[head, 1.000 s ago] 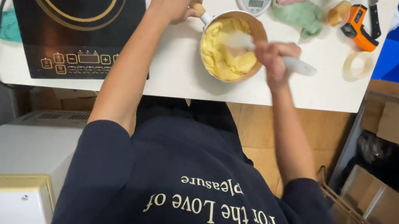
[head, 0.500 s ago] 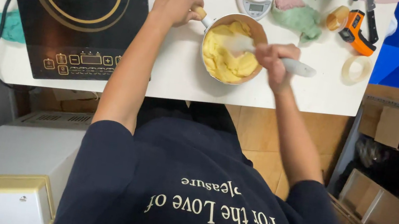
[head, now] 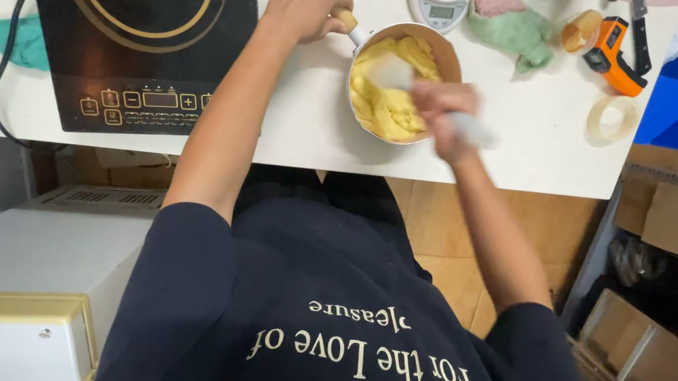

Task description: Stirring a thick yellow mixture in a saucepan over an induction heater in a kitchen setting.

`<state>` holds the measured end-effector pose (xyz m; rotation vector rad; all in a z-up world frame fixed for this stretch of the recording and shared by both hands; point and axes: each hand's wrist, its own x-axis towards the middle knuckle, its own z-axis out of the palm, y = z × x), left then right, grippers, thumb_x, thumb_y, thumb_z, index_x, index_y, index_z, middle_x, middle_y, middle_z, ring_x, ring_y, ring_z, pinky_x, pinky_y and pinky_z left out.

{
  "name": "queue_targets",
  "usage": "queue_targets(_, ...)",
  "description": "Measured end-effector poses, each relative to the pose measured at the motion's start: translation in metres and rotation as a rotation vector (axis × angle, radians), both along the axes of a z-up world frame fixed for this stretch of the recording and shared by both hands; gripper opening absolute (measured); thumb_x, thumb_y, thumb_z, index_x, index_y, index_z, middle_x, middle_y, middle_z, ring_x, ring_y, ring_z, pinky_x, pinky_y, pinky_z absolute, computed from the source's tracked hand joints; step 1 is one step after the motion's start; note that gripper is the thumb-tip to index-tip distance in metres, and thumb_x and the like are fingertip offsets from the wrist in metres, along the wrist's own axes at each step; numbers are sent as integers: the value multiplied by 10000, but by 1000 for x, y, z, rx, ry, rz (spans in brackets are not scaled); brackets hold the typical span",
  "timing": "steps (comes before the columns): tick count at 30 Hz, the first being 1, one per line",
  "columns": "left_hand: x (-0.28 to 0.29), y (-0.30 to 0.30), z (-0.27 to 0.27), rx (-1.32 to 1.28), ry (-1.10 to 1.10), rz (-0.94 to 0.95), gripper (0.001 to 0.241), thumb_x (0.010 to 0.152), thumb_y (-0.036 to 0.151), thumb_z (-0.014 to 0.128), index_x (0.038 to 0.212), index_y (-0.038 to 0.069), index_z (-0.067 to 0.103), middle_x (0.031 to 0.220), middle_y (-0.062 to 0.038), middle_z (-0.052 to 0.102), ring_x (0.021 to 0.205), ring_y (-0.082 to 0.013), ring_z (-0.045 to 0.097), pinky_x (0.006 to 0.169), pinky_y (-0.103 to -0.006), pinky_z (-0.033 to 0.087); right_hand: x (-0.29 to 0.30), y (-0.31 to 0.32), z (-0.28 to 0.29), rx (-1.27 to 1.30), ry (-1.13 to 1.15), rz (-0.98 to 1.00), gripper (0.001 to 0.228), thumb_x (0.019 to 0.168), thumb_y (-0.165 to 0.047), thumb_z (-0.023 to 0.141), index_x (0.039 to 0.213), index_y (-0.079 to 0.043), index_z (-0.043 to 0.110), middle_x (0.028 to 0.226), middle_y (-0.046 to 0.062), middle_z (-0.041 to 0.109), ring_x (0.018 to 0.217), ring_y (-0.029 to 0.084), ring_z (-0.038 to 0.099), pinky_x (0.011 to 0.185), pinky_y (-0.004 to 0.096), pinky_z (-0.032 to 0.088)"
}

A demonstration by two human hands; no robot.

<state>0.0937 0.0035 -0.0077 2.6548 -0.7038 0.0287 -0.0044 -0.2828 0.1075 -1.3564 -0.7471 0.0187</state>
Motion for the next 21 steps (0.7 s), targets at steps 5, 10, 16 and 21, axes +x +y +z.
queue_targets(5, 6, 4, -3, 0, -21, -12, 329, 752, 438, 868, 1046, 301, 818, 1018, -99, 628, 1208, -355, 498, 1197, -668, 84, -5, -80, -125, -588, -58, -74, 173, 855, -91, 609, 731, -2, 530, 679, 113, 551, 594, 209, 543, 589, 321, 448)
queue_targets(10, 4, -6, -14, -20, -87, -43, 330, 803, 471, 870, 1072, 291, 804, 1077, -95, 626, 1225, -344, 500, 1189, -662, 131, 8, -77, -35, -505, 58, -71, 142, 858, -69, 596, 737, -1, 567, 694, 89, 615, 626, 177, 586, 623, 330, 492)
queue_targets(16, 5, -5, -3, 71, -22, -28, 306, 801, 477, 861, 1046, 302, 810, 1028, -93, 626, 1194, -358, 502, 1128, -661, 182, 4, -26, -73, -82, 210, -34, 297, 917, -78, 586, 698, -26, 393, 664, 58, 465, 631, 168, 432, 581, 287, 380)
queue_targets(21, 2, -3, -6, 74, -76, -40, 303, 770, 483, 845, 1039, 346, 817, 1008, -55, 635, 1192, -313, 507, 1197, -641, 154, -2, -113, -90, -298, 201, -45, 354, 955, -215, 487, 645, -50, 439, 639, 69, 520, 585, 158, 460, 576, 282, 381)
